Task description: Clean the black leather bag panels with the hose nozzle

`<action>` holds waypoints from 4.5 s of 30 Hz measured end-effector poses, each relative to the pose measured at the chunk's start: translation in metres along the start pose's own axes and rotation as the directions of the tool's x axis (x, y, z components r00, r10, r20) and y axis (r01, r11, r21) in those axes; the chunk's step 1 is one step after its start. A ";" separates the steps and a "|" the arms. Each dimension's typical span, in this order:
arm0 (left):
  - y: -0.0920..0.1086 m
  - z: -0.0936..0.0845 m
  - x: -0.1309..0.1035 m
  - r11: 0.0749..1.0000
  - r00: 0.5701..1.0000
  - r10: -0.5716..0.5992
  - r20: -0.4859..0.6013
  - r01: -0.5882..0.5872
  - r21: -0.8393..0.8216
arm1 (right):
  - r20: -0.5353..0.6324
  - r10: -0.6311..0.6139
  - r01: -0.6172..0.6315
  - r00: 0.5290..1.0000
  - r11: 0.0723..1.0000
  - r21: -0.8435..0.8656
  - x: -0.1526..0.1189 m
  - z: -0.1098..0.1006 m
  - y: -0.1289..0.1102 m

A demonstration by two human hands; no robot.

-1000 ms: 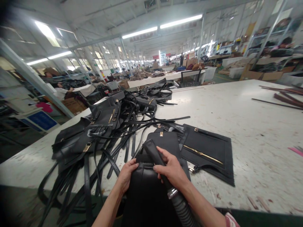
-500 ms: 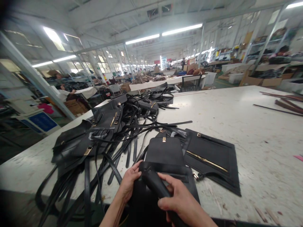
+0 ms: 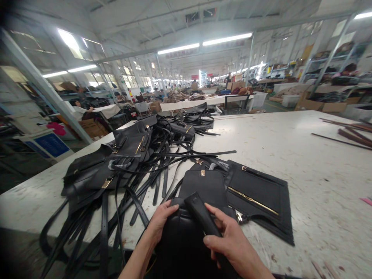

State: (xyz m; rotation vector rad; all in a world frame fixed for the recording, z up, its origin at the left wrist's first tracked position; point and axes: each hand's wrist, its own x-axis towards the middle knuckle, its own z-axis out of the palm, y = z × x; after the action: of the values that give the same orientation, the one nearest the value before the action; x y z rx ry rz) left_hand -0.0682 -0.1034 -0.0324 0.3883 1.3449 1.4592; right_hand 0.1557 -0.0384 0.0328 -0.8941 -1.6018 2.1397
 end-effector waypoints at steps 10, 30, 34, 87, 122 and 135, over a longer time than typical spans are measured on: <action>-0.004 0.003 0.011 0.993 0.991 -0.091 -0.099 0.097 0.061 | 0.068 0.106 -0.099 0.992 0.991 -0.095 -0.014 0.007 -0.008; -0.008 -0.006 -0.003 0.998 0.993 -0.024 -0.116 0.017 -0.062 | 0.111 0.053 -0.040 0.992 0.992 -0.120 -0.004 0.012 -0.023; -0.009 -0.006 -0.005 0.994 0.997 -0.025 -0.068 0.018 -0.109 | 0.175 0.143 -0.117 0.974 0.982 -0.148 -0.004 0.014 -0.017; -0.011 -0.004 -0.002 0.988 0.963 0.148 -0.226 -0.135 0.071 | 0.038 -0.120 0.120 0.992 0.993 0.002 0.028 0.010 0.002; -0.020 -0.025 -0.013 0.908 0.915 0.348 -0.203 -0.275 0.315 | 0.454 0.083 -0.101 0.887 0.995 0.017 0.055 -0.005 -0.026; -0.028 -0.022 -0.019 0.765 0.809 0.532 -0.251 -0.332 0.551 | 0.409 -0.043 0.043 0.912 0.999 0.008 0.041 0.000 -0.020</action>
State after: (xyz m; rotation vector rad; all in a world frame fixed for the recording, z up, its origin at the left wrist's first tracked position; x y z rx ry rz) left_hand -0.0655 -0.1356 -0.0558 0.8200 2.0731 1.6261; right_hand 0.1225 -0.0079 0.0395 -0.4162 -1.7883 2.4093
